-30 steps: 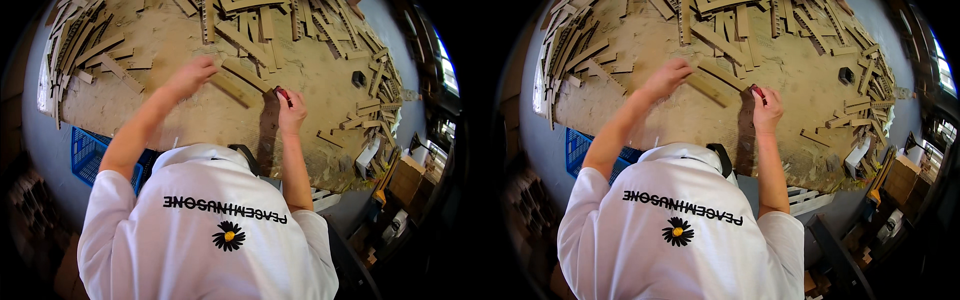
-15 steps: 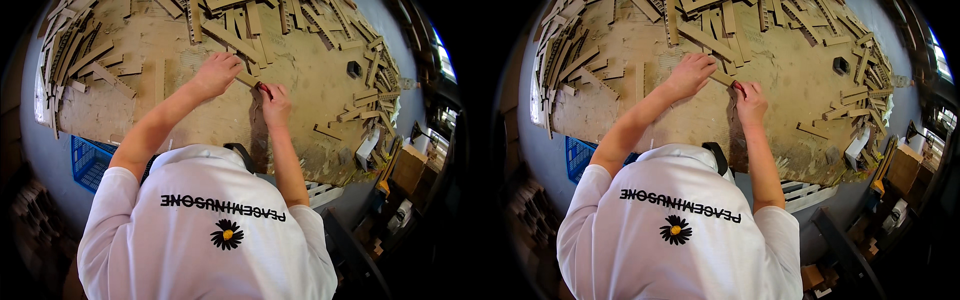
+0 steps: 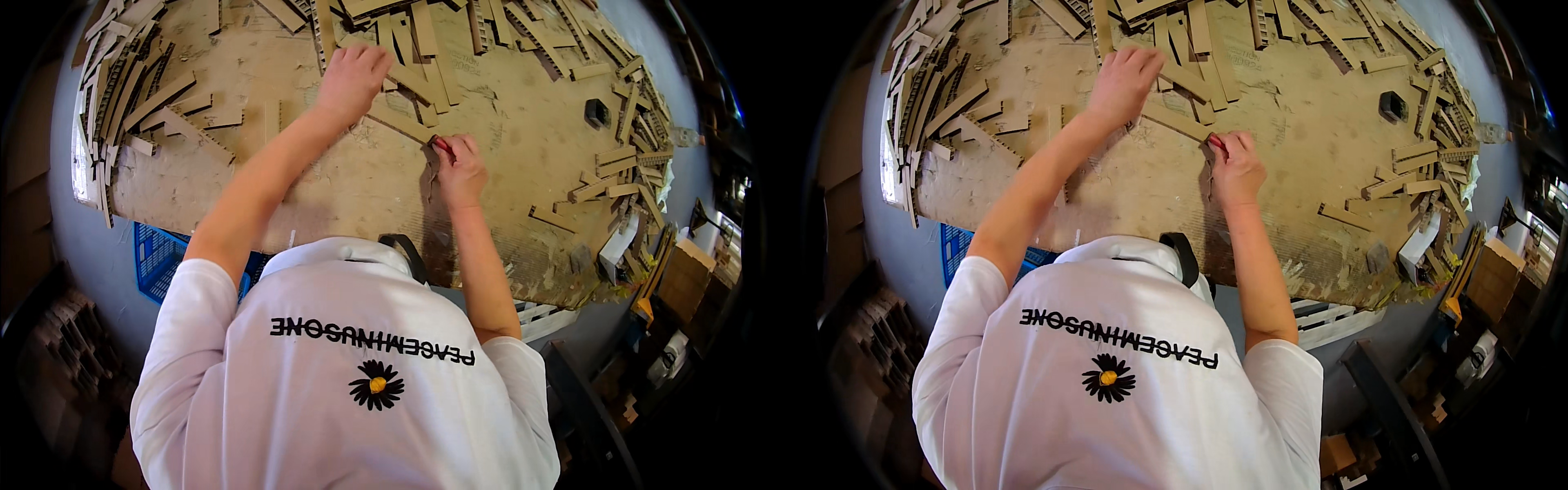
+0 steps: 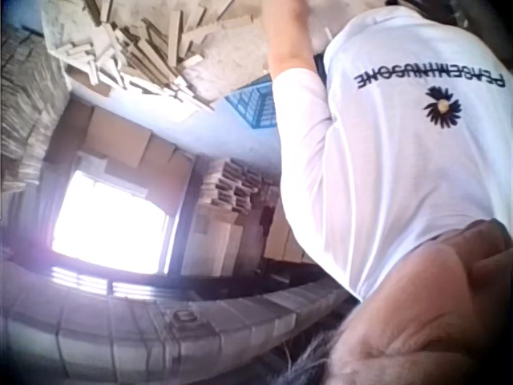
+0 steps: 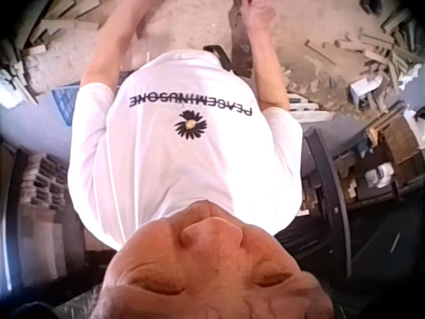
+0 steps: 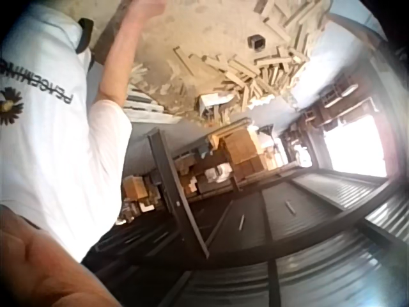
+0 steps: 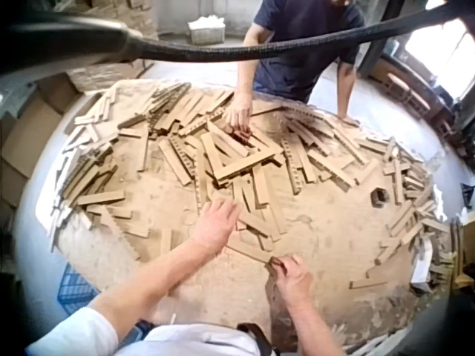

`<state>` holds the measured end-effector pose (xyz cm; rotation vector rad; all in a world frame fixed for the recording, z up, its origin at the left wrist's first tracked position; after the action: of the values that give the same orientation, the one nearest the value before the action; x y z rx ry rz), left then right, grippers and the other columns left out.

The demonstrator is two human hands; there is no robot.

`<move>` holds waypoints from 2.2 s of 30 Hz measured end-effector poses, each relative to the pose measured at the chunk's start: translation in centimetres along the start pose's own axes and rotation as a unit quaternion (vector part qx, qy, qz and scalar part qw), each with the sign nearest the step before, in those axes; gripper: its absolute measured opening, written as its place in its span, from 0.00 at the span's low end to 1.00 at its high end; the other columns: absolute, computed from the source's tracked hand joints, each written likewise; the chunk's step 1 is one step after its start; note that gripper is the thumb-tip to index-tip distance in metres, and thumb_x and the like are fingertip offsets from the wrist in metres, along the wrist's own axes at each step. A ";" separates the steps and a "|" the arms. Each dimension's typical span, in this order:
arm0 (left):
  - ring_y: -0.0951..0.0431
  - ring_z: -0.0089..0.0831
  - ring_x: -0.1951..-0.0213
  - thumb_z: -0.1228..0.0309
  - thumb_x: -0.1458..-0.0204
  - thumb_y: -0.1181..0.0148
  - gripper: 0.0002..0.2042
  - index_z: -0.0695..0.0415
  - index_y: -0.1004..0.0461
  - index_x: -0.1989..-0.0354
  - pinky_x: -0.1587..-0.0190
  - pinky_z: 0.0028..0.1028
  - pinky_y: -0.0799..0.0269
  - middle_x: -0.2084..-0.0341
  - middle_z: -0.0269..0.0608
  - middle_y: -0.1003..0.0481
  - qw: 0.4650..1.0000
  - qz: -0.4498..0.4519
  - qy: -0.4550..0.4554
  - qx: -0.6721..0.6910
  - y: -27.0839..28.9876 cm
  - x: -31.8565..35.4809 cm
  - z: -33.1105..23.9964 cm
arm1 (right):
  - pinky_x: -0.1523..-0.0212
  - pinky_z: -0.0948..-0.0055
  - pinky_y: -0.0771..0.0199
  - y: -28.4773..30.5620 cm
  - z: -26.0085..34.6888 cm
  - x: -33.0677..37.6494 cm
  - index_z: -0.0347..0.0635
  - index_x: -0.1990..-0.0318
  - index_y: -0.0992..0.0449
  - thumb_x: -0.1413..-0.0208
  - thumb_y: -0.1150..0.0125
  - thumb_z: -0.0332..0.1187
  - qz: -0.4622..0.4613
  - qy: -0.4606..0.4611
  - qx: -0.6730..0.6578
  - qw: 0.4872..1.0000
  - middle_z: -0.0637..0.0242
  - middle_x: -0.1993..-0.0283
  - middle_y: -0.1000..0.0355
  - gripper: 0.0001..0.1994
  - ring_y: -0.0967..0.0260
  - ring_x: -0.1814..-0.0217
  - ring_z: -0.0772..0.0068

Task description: The person repeatedly picks up small wooden pieces from a large pile on a workbench and smooths their edges with a red sanding block. The person handles the pieces one at a time, rubbing the block along the edges and then placing them back on the table.

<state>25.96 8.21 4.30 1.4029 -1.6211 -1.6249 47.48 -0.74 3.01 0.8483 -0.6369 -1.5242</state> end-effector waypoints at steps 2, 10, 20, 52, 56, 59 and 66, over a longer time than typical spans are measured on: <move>0.28 0.42 0.42 0.78 0.53 0.36 0.24 0.54 0.25 0.44 0.44 0.41 0.30 0.49 0.36 0.24 0.999 -0.006 -0.025 -0.032 -0.3 -1.0 0.9 | 0.67 0.60 0.25 -0.1 0.2 0.0 0.52 0.62 0.16 0.43 0.27 0.36 0.010 0.006 0.002 1.000 0.71 0.59 0.23 0.04 0.22 0.66 0.56; 0.27 0.41 0.45 0.77 0.53 0.36 0.18 0.53 0.22 0.50 0.44 0.41 0.30 0.54 0.34 0.23 0.995 0.062 -0.068 0.047 1.9 1.8 2.1 | 0.67 0.60 0.24 -0.3 0.2 -0.1 0.52 0.62 0.17 0.43 0.28 0.36 0.012 0.016 0.015 1.000 0.71 0.59 0.23 0.04 0.22 0.66 0.55; 0.25 0.40 0.47 0.75 0.49 0.39 0.16 0.52 0.19 0.50 0.45 0.41 0.31 0.54 0.36 0.22 0.988 0.093 -0.025 0.120 -0.3 11.9 -3.6 | 0.65 0.64 0.23 0.1 0.4 -0.3 0.50 0.61 0.16 0.43 0.27 0.36 -0.003 0.039 0.007 0.999 0.69 0.60 0.22 0.05 0.22 0.66 0.58; 0.28 0.42 0.44 0.78 0.53 0.38 0.22 0.54 0.23 0.45 0.42 0.41 0.32 0.51 0.39 0.25 0.982 0.155 -0.088 0.063 -2.7 5.5 -3.3 | 0.69 0.63 0.24 -3.9 6.8 4.3 0.50 0.65 0.17 0.46 0.26 0.35 0.057 0.080 -0.026 0.995 0.71 0.62 0.25 0.05 0.23 0.67 0.60; 0.28 0.44 0.45 0.79 0.52 0.39 0.22 0.54 0.23 0.45 0.42 0.41 0.33 0.52 0.40 0.25 0.979 0.161 -0.080 0.100 -3.1 5.5 -2.2 | 0.69 0.62 0.24 -3.9 6.9 4.2 0.50 0.65 0.18 0.46 0.26 0.35 0.050 0.095 -0.012 0.994 0.71 0.61 0.25 0.05 0.23 0.67 0.59; 0.27 0.45 0.45 0.78 0.52 0.39 0.22 0.54 0.23 0.45 0.42 0.42 0.33 0.52 0.39 0.25 0.980 0.157 -0.074 0.101 -2.2 6.3 -0.3 | 0.69 0.62 0.24 -4.0 6.8 4.3 0.50 0.65 0.18 0.47 0.26 0.34 0.055 0.089 -0.006 0.995 0.71 0.61 0.25 0.06 0.23 0.67 0.57; 0.30 0.45 0.39 0.69 0.57 0.29 0.33 0.58 0.28 0.38 0.36 0.43 0.34 0.43 0.44 0.26 0.970 0.211 -0.097 0.074 -0.9 8.7 -1.2 | 0.69 0.59 0.24 -4.1 7.0 4.3 0.49 0.65 0.20 0.46 0.27 0.35 0.061 0.091 -0.004 0.994 0.70 0.59 0.25 0.06 0.23 0.66 0.53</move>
<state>23.92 0.35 0.77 0.8964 -2.0231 -1.4441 39.32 -5.02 3.16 0.9138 -0.5388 -1.3211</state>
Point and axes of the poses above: each hand's wrist, its own x-axis away from the middle knuckle, its own y-axis out of the back of the hand, z = x × y, the point moved 10 cm from there along -x, towards the middle knuckle
